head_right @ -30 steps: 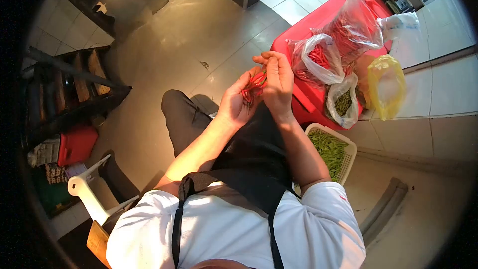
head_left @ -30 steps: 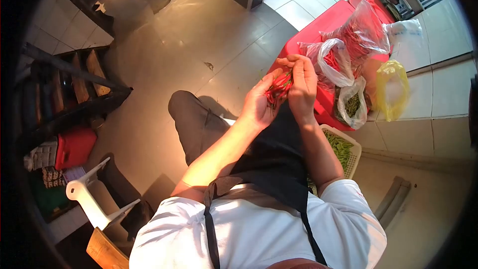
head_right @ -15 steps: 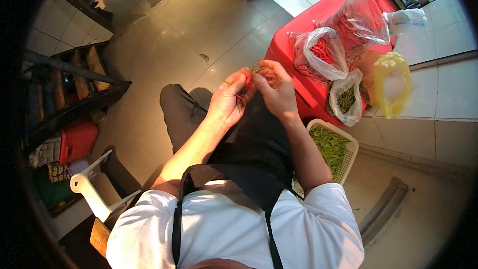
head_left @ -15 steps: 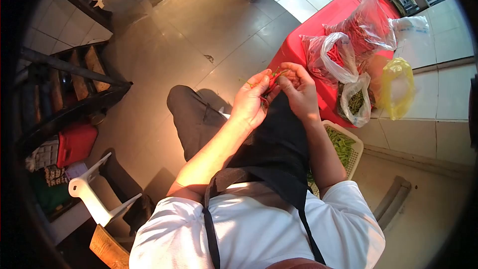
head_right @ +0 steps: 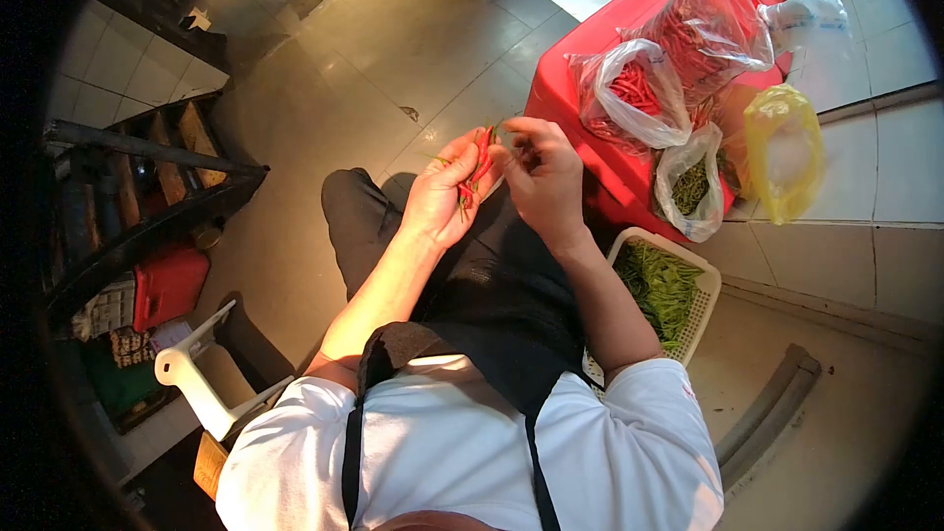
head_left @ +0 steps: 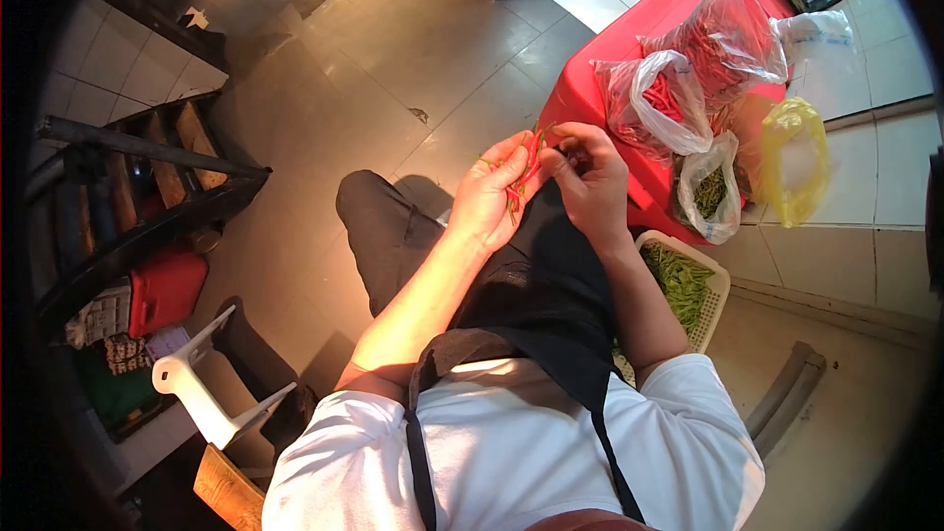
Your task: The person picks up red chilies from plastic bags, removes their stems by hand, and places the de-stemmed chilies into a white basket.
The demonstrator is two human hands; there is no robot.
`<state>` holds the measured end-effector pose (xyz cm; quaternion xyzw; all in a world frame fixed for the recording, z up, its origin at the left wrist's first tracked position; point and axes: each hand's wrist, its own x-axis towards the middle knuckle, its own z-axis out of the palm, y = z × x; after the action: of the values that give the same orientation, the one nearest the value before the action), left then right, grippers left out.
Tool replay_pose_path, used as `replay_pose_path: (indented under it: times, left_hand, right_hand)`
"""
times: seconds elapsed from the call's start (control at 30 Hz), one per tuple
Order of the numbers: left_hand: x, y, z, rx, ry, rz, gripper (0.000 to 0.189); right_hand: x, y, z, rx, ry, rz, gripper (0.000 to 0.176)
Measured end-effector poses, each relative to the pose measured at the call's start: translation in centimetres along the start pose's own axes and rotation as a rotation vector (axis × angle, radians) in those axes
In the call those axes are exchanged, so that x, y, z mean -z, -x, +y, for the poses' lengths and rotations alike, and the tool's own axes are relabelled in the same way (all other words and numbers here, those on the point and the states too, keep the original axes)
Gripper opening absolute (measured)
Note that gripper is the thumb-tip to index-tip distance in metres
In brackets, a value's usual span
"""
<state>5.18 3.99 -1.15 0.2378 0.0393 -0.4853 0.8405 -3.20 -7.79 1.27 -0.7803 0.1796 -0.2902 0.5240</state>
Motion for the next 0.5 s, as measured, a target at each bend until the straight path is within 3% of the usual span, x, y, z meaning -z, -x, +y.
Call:
replay_pose_path:
  times: [0.07,0.2,0.4,0.5]
  left_hand:
    - [0.2,0.0,-0.1,0.007,-0.017,-0.002,0.028]
    - [0.3,0.1,0.1,0.027,-0.044,0.013,0.027]
    - [-0.2,0.5,0.3,0.014,0.024,-0.023,0.029]
    - [0.3,0.3,0.2,0.004,0.019,-0.005,0.030]
  right_hand:
    - [0.8,-0.6,-1.5,0.255,0.271,-0.093,0.027]
    - [1.3,-1.3,-1.0,0.356,0.334,-0.166,0.028]
    - [1.9,-2.2,-1.4,0.330,0.280,-0.282,0.018]
    - [1.6,-2.1,-2.1,0.307,0.300,-0.243,0.015]
